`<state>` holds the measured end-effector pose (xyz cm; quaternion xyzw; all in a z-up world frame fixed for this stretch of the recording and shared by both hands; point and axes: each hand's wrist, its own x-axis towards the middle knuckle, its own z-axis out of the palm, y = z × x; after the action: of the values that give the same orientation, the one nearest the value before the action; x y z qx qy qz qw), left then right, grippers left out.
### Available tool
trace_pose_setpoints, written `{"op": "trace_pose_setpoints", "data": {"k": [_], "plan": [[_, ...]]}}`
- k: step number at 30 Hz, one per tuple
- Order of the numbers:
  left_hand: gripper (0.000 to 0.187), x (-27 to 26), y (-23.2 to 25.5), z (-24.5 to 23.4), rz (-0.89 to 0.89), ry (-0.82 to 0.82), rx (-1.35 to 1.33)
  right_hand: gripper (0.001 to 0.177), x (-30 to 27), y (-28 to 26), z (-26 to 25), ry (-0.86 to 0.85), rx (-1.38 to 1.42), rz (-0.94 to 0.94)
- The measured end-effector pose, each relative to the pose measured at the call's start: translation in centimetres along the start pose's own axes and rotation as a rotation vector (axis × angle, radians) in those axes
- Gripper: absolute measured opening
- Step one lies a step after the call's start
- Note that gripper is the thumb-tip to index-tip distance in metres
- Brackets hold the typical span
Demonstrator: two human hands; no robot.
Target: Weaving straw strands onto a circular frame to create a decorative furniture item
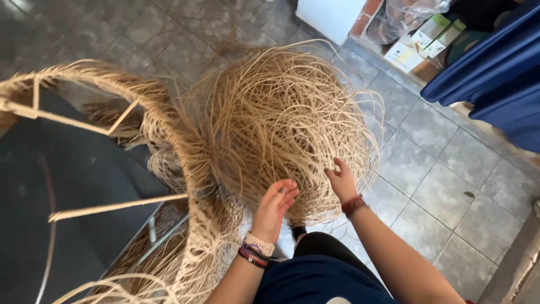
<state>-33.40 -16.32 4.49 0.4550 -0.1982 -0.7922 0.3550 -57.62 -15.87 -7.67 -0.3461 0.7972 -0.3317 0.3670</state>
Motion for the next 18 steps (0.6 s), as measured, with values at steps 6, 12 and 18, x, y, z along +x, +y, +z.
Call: {"op": "trace_pose_setpoints", "data": {"k": [6,12,18], "plan": [[0.034,3.7,-2.9,1.3,-0.014,-0.029,-0.011,0.097,11.1,6.5,3.6,-0.261,0.332,0.44],[0.043,5.3,-6.6,2.2,-0.193,-0.159,-0.065,0.039,12.0,5.2,1.3,-0.08,-0.101,-0.03],[0.089,7.0,-7.2,7.2,-0.548,-0.522,-0.158,0.036,-3.7,-5.0,-9.2,-0.068,0.019,-0.296]]}}
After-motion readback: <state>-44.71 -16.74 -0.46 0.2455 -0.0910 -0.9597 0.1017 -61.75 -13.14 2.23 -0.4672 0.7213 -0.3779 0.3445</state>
